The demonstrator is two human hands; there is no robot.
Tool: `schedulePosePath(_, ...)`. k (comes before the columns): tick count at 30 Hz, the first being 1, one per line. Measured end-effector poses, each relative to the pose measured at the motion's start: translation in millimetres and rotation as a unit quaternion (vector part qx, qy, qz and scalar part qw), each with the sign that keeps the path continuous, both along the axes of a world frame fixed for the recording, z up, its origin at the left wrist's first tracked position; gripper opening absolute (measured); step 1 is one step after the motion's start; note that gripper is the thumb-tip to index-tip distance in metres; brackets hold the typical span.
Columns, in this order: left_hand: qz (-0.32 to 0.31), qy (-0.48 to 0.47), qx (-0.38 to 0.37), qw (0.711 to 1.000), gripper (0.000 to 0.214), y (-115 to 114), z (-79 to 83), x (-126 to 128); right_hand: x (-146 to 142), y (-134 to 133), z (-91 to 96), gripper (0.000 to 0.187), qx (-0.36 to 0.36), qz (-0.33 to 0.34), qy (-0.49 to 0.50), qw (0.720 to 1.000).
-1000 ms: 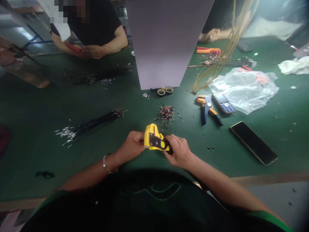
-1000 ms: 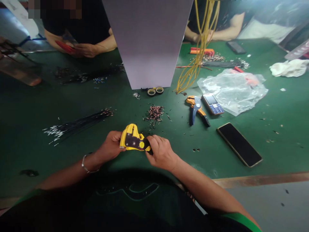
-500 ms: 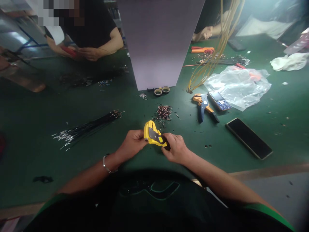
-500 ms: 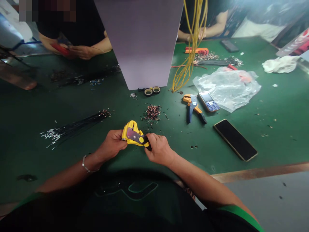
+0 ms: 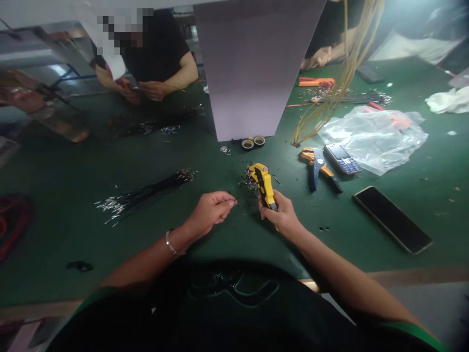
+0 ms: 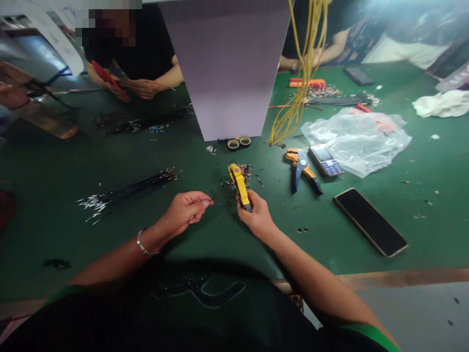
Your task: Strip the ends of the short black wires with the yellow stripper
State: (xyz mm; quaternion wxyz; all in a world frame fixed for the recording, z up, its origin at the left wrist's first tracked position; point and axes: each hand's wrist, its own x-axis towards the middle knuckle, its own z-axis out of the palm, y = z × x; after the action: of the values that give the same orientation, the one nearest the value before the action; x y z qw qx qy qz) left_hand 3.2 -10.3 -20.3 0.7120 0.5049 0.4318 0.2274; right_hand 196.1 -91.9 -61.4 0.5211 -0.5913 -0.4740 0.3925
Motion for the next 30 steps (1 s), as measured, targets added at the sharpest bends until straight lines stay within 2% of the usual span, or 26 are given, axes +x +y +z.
schedulePosePath(2,0.011,0.001,0.002,1.0,0.019,2,1.0,0,5,2,3.5,0.026,-0.016,0.037,0.115,0.993)
schedulePosePath(4,0.021,0.002,0.005,1.0,0.02,3,2.5,0,9,3,6.7,0.03,-0.018,0.068,0.18,0.981)
schedulePosePath(11,0.053,0.003,0.026,0.998,0.021,15,-7.7,-1,15,5,12.3,0.036,-0.032,0.114,0.223,0.968)
schedulePosePath(22,0.101,-0.024,0.038,0.994,0.02,30,-26.2,-5,26,10,4.1,0.038,0.023,0.043,0.237,0.97)
schedulePosePath(30,0.133,-0.042,0.062,0.988,0.019,30,-35.3,-3,19,9,2.4,0.039,0.03,0.025,0.254,0.967)
